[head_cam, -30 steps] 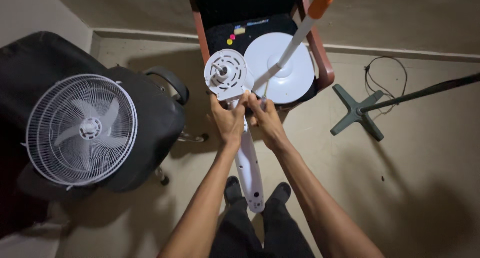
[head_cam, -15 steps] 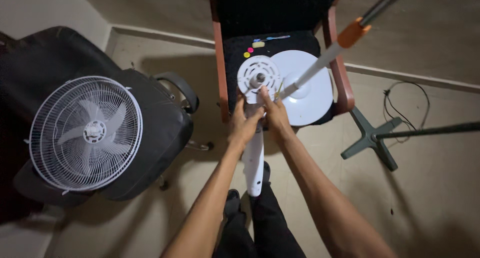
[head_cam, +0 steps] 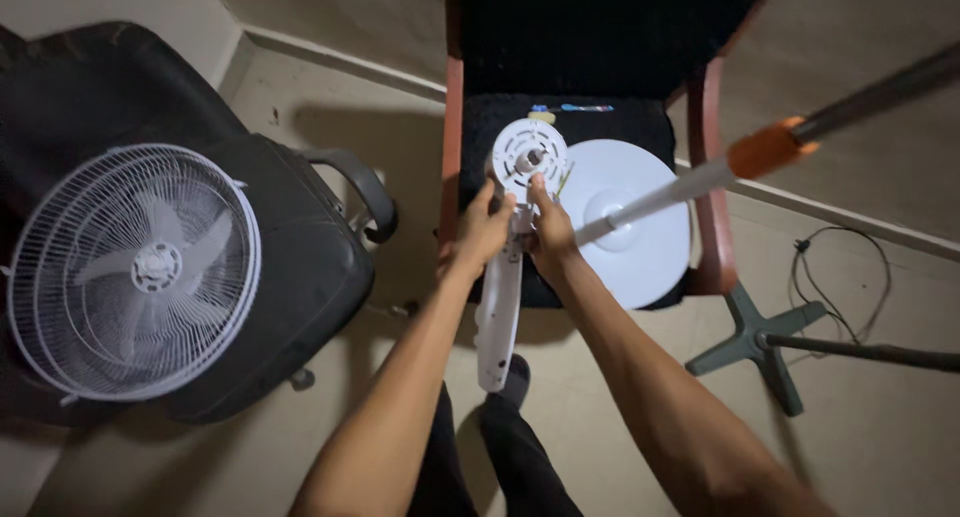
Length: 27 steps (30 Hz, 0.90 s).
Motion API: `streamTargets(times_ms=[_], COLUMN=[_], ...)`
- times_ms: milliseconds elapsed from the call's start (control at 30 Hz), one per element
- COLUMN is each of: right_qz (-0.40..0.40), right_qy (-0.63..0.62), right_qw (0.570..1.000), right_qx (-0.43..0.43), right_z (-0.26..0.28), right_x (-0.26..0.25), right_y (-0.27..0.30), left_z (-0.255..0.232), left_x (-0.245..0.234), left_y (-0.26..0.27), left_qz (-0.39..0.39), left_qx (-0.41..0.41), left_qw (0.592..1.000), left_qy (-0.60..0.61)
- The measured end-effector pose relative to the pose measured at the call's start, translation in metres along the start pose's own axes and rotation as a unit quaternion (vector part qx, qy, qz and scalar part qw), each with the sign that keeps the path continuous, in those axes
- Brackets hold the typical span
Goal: The person uses a screwdriver to loosen and tighten screws on the motor housing of a disassembled standing fan. They rotate the housing to access different screw locations and manipulate the internal shaft while the fan parts rest on a chair.
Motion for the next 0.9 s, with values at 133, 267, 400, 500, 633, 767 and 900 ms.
streamTargets(times_ms=[133,267,400,500,633,767,900], right_qz=[-0.041,-0.021,-0.068,-0.05,-0.082,-0.048,-0.069], right_qy=[-0.001,0.016,0.018,0.006,0.012,-0.051,0.08], right_qw=[0.998,0.999,0.995,0.996,0.994,0.996,0.994], right_qx=[0.057,0.043,0.065,0.073,0.077,0.047,0.014], right_z=[-0.024,-0.035,-0.054,-0.066,-0.064,-0.064,-0.06], right_x=[-0.01,-0.014,-0.025,-0.025,-0.03,-0.032,-0.044], right_y=[-0.032,-0.063,-0.092,-0.105,-0.124,-0.128,-0.126], left_z=[0.021,0.044,0.063,0.083,0.086,0.08,0.076], left_x=[0.001,-0.001,0.008,0.012,0.018,0.02,0.018], left_y=[-0.035,-0.073,-0.108,-0.126,-0.15,-0.149,-0.136], left_qz=[0.008,-0.012,-0.001,-0.003,-0.034,-0.085,-0.109], left_qx=[0.003,-0.035,0.022,0.02,0.043,0.074,0.037], left_qw=[0.999,0.987,0.997,0.995,0.996,0.993,0.993], left_qy=[-0.048,-0.157,-0.067,-0.093,-0.069,-0.035,0.008])
Point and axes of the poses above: each hand's wrist, its own y-axis away from the middle knuckle, its own x-axis out of the palm, z = x × y, the point moved 7 cm from there along -y, towards the middle knuckle, and after that the axes turned 3 degrees about z, right-handed, at the moved point
